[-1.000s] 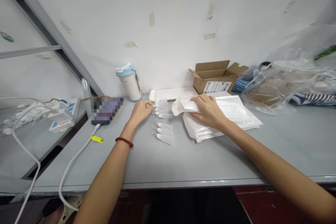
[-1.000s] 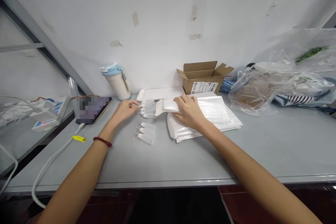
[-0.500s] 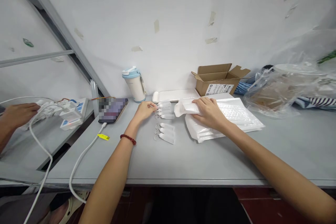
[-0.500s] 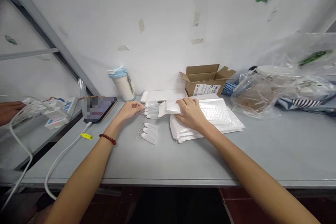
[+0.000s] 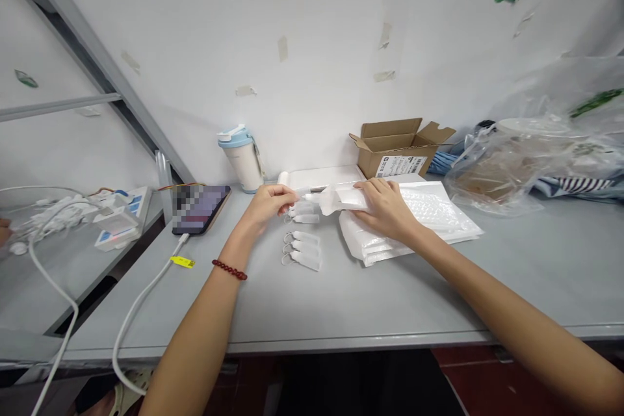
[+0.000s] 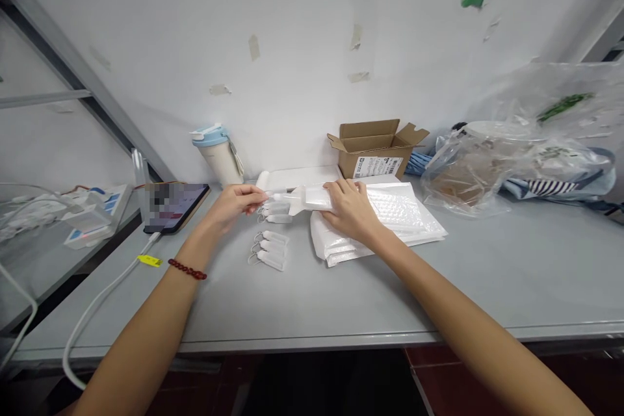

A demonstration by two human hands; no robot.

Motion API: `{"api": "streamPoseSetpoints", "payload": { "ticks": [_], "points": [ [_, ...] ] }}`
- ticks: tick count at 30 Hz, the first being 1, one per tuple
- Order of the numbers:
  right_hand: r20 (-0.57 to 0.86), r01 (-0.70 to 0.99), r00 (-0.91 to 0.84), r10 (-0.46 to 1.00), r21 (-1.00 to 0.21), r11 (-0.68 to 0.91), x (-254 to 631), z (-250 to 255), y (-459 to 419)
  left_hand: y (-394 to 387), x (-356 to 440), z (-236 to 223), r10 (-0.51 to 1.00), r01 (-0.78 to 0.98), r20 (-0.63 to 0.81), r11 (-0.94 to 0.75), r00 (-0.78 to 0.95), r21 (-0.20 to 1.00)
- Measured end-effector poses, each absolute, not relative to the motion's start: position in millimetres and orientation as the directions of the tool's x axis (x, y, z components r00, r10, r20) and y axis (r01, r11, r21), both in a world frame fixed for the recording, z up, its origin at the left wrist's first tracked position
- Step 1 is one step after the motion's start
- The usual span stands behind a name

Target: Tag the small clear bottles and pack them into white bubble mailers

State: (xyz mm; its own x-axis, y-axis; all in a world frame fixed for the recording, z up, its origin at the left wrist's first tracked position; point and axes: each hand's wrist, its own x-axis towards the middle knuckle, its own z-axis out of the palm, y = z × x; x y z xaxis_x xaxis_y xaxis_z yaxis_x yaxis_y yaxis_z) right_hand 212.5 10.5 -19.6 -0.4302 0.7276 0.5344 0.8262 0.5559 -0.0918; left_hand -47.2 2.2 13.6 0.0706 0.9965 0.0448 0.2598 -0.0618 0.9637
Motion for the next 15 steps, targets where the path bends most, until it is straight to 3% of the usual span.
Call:
{"api": "streamPoseSetpoints", "payload": {
  "ticks": [15],
  "points": [
    [0.577,0.818,-0.424,0.697,-0.086,0.569,213.5,-19.9,10.7,-5.5,-21.1,8.2,0.987,0.208,0.056,-0.086,0.148,0.974]
  ]
}}
